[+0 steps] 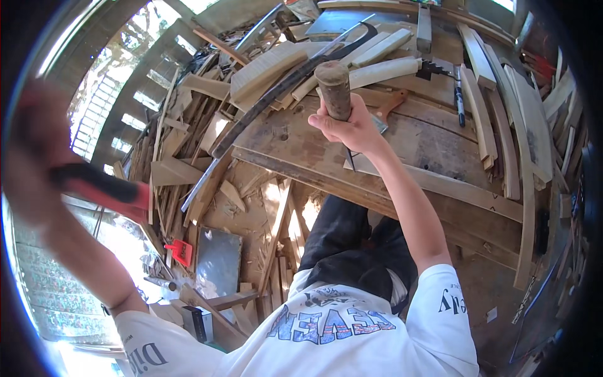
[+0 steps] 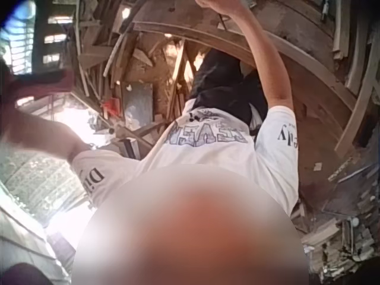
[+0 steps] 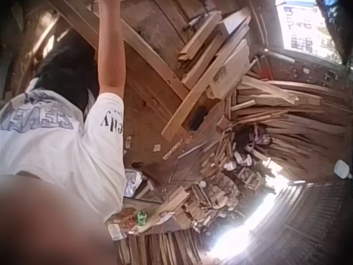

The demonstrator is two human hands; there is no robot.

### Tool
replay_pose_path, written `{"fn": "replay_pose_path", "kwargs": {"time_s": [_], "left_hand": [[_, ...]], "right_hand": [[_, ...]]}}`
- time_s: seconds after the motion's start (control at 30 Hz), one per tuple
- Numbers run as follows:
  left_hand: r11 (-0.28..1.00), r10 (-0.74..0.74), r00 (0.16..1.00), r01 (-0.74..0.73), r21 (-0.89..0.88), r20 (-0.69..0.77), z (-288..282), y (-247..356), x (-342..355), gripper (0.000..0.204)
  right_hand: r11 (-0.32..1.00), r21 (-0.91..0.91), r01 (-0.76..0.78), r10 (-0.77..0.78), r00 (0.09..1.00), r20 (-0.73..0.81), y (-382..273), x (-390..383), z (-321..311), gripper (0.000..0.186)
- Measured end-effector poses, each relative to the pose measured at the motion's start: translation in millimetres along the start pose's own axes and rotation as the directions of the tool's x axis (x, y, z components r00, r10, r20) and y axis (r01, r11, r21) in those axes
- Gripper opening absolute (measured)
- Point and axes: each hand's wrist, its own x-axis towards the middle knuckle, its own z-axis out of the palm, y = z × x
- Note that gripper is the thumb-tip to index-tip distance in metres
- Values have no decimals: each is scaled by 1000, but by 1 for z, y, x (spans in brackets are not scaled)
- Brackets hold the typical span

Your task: The recorder is using a hammer and a chisel to shape a piece of wood on a workbench.

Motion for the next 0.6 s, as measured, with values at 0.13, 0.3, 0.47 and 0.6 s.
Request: {"fn": "replay_pose_path", "kwargs": {"time_s": [0.13, 0.3, 0.47, 0.6], "left_hand": [[763, -576, 796, 443, 471, 185, 10, -62, -28, 26], [950, -142, 953, 207, 232, -268, -56, -24, -19, 33], [984, -72, 898, 135, 115, -434, -2, -1, -6, 31], [775, -120, 967, -50, 630, 224, 44, -56, -27, 27]], "right_hand": [[992, -116, 39, -37, 999, 26, -1, 3, 13, 25], [960, -269, 72, -51, 995, 83, -3, 10, 26, 29], [961, -275, 34, -18, 998, 59, -2, 11, 24, 31], [936, -351, -5, 37, 996, 83, -2, 13, 24, 31]]}}
